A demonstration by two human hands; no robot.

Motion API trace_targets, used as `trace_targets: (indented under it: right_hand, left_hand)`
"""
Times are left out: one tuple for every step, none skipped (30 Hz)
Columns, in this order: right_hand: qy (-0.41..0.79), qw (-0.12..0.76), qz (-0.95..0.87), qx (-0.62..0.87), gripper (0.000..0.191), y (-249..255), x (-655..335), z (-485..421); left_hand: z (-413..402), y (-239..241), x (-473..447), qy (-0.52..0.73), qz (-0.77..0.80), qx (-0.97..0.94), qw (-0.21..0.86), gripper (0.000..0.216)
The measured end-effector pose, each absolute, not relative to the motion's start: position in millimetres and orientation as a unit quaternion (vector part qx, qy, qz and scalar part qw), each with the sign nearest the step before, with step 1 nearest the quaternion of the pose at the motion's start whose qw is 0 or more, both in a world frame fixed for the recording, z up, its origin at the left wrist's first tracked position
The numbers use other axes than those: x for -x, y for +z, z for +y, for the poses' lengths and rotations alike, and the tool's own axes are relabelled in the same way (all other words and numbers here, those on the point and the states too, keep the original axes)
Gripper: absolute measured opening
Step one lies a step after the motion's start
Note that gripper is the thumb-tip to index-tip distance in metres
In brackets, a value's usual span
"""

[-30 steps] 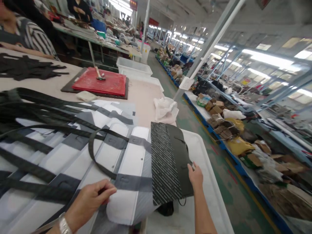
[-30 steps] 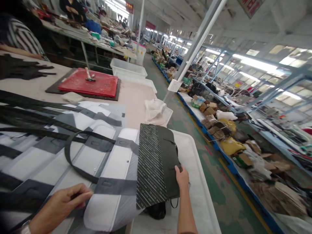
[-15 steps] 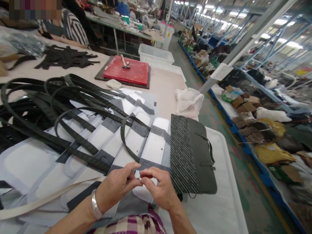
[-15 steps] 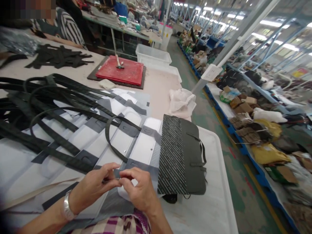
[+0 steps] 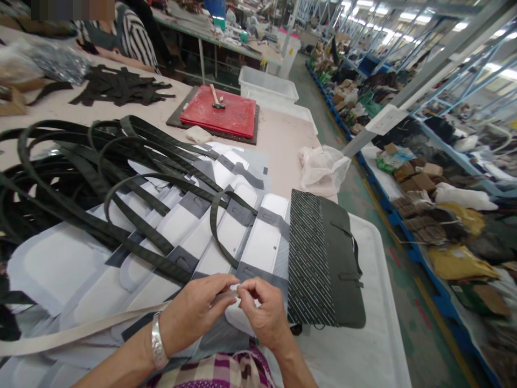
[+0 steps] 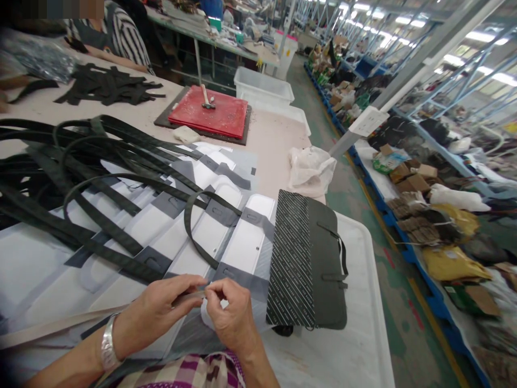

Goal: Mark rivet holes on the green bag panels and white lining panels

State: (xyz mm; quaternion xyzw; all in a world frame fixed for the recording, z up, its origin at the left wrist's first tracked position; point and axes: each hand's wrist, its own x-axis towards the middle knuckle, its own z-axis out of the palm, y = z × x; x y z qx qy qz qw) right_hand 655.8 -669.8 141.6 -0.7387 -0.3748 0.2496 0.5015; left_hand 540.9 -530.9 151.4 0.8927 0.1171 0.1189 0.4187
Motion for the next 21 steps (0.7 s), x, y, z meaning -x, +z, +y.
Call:
trace_targets:
  right_hand:
    - [0.244,0.500,-0.379,0.739,0.014,141.2,-655.2,-669.6]
    - [0.237,0.500,-0.383,0.739,0.014,140.8,-654.7,-669.3]
    - [0.229,0.500,-0.385,0.741,0.015,140.3,-654.3,-669.2]
    - [0.219,0.501,-0.384,0.744,0.015,139.6,-654.4,-669.2]
    - [0.209,0.502,-0.378,0.749,0.014,138.9,-654.9,-669.4]
    - [0.201,0.503,-0.369,0.756,0.014,138.0,-655.9,-669.8]
    - [0.197,0.504,-0.357,0.761,0.014,137.3,-657.3,-670.4]
    - [0.199,0.505,-0.346,0.765,0.014,136.7,-659.0,-671.1]
    - [0.208,0.507,-0.337,0.766,0.014,136.5,-660.8,-671.9]
    - [0.219,0.510,-0.331,0.763,0.014,136.7,-662.6,-672.6]
    - [0.232,0.514,-0.327,0.758,0.014,137.2,-664.3,-673.2]
    - [0.246,0.517,-0.326,0.752,0.014,138.0,-665.8,-673.8]
    - [0.257,0.520,-0.325,0.747,0.013,138.9,-667.1,-674.3]
    - [0.264,0.522,-0.326,0.743,0.012,139.6,-668.2,-674.7]
    - [0.268,0.524,-0.326,0.740,0.010,140.1,-669.0,-675.0]
    - [0.266,0.526,-0.327,0.739,0.008,140.1,-669.4,-675.3]
    - [0.260,0.525,-0.331,0.739,0.007,139.7,-669.4,-675.3]
    - [0.249,0.524,-0.337,0.742,0.006,139.0,-668.9,-675.0]
    - [0.234,0.521,-0.346,0.745,0.007,137.9,-667.7,-674.5]
    - [0.216,0.517,-0.355,0.748,0.008,136.4,-665.9,-673.5]
    - [0.197,0.513,-0.362,0.753,0.009,134.6,-663.8,-672.3]
  left_hand:
    - [-530.8,150.7,-541.2,0.118,0.116,-0.896,0.412,0.011]
    - [-530.7,149.7,-541.4,0.118,0.116,-0.900,0.402,0.011]
    - [-530.5,148.3,-541.7,0.118,0.117,-0.906,0.390,0.013]
    - [-529.9,146.8,-542.0,0.119,0.120,-0.911,0.377,0.014]
    - [-529.2,145.3,-542.3,0.123,0.125,-0.915,0.364,0.016]
    - [-528.2,144.1,-542.7,0.125,0.130,-0.917,0.354,0.017]
    - [-527.1,143.1,-543.1,0.129,0.133,-0.919,0.348,0.017]
    - [-526.1,142.5,-543.7,0.130,0.133,-0.920,0.346,0.017]
    - [-525.3,142.4,-544.5,0.130,0.130,-0.920,0.347,0.015]
    - [-524.8,142.6,-545.5,0.128,0.124,-0.919,0.351,0.013]
    - [-524.6,143.3,-546.7,0.127,0.119,-0.918,0.356,0.010]
    - [-524.8,144.3,-548.0,0.124,0.115,-0.917,0.362,0.008]
    - [-525.1,145.5,-549.4,0.120,0.111,-0.916,0.368,0.006]
    - [-525.5,146.7,-550.7,0.114,0.108,-0.914,0.375,0.004]
    - [-525.8,147.7,-551.9,0.107,0.107,-0.912,0.381,0.004]
    - [-526.2,148.2,-552.9,0.100,0.106,-0.911,0.386,0.006]
    - [-526.4,148.1,-553.7,0.093,0.105,-0.911,0.389,0.007]
    - [-526.7,147.3,-554.2,0.091,0.104,-0.912,0.387,0.008]
    - [-527.2,145.9,-554.5,0.091,0.102,-0.914,0.382,0.008]
    - [-528.0,144.2,-554.8,0.094,0.098,-0.918,0.373,0.010]
    - [-529.3,142.5,-555.1,0.102,0.093,-0.923,0.361,0.014]
